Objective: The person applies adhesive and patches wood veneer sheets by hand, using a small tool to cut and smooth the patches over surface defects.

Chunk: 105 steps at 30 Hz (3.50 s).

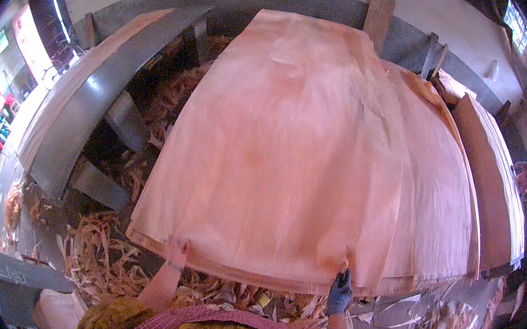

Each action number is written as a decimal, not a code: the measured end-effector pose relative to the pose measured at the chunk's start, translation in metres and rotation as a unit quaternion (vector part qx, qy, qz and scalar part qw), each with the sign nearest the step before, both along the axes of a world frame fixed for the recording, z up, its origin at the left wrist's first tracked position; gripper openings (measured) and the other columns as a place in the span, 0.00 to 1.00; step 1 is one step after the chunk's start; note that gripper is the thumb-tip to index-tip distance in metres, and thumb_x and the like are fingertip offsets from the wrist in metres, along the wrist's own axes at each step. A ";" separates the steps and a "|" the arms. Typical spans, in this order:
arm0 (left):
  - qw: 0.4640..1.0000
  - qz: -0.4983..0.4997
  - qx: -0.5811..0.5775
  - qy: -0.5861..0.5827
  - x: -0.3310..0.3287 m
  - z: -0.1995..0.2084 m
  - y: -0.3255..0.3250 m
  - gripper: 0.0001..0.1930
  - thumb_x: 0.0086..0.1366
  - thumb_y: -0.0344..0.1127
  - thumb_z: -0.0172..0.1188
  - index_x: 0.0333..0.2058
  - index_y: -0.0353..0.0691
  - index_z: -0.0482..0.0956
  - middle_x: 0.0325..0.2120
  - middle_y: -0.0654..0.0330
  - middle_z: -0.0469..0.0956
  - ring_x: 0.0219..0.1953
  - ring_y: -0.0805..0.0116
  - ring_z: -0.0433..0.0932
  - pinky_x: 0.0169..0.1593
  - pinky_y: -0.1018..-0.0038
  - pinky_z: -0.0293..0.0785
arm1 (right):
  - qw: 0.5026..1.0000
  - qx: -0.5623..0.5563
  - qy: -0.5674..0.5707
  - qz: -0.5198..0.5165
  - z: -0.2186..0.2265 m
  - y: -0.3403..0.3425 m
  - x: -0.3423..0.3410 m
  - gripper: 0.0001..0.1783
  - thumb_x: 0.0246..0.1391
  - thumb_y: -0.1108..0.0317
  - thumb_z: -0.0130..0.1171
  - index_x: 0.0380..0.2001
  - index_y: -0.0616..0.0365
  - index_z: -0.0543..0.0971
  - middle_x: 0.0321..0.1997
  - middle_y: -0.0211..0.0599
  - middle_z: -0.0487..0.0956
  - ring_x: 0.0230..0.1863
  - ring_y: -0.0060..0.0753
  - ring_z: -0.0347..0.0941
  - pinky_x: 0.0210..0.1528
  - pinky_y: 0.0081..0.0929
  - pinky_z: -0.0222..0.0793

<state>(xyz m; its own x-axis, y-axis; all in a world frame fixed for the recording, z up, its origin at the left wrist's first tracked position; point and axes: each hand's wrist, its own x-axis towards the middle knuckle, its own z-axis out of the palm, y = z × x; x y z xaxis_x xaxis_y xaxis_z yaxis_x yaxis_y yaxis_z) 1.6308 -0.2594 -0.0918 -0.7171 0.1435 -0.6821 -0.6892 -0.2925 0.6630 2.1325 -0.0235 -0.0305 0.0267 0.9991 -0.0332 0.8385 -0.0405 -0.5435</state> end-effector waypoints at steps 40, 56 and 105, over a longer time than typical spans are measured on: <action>0.961 0.145 -0.170 0.162 -0.116 -0.013 -0.011 0.12 0.61 0.35 0.62 0.37 0.32 0.76 0.34 0.62 0.78 0.33 0.71 0.76 0.36 0.72 0.73 | 0.997 0.021 -0.043 0.062 -0.086 0.040 0.020 0.26 0.66 0.65 0.43 0.63 0.66 0.62 0.67 0.49 0.63 0.66 0.43 0.62 0.66 0.28 0.56; 0.946 -0.167 -0.267 0.073 -0.172 -0.075 -0.059 0.21 0.65 0.41 0.60 0.47 0.26 0.76 0.46 0.53 0.78 0.50 0.58 0.75 0.54 0.62 0.73 | 0.997 0.021 0.030 0.068 -0.088 0.037 0.009 0.27 0.68 0.62 0.39 0.65 0.64 0.59 0.68 0.42 0.63 0.68 0.36 0.60 0.70 0.28 0.50; 0.279 -0.689 -0.406 0.532 0.188 0.087 0.184 0.38 0.59 0.60 0.55 0.64 0.49 0.60 0.64 0.52 0.58 0.67 0.49 0.53 0.68 0.49 0.43 | 0.920 -0.076 0.355 -0.148 -0.018 -0.002 0.185 0.12 0.54 0.65 0.65 0.21 0.54 0.75 0.15 0.18 0.67 0.17 0.14 0.57 0.18 0.20 0.51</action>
<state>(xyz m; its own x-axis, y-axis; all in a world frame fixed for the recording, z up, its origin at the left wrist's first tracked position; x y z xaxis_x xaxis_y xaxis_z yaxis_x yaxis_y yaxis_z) 1.8185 -0.0754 -0.0046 -0.2214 0.8904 -0.3978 0.9359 0.3085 0.1698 2.3176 -0.0251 -0.0480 0.2143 0.9342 -0.2853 0.2155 -0.3301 -0.9190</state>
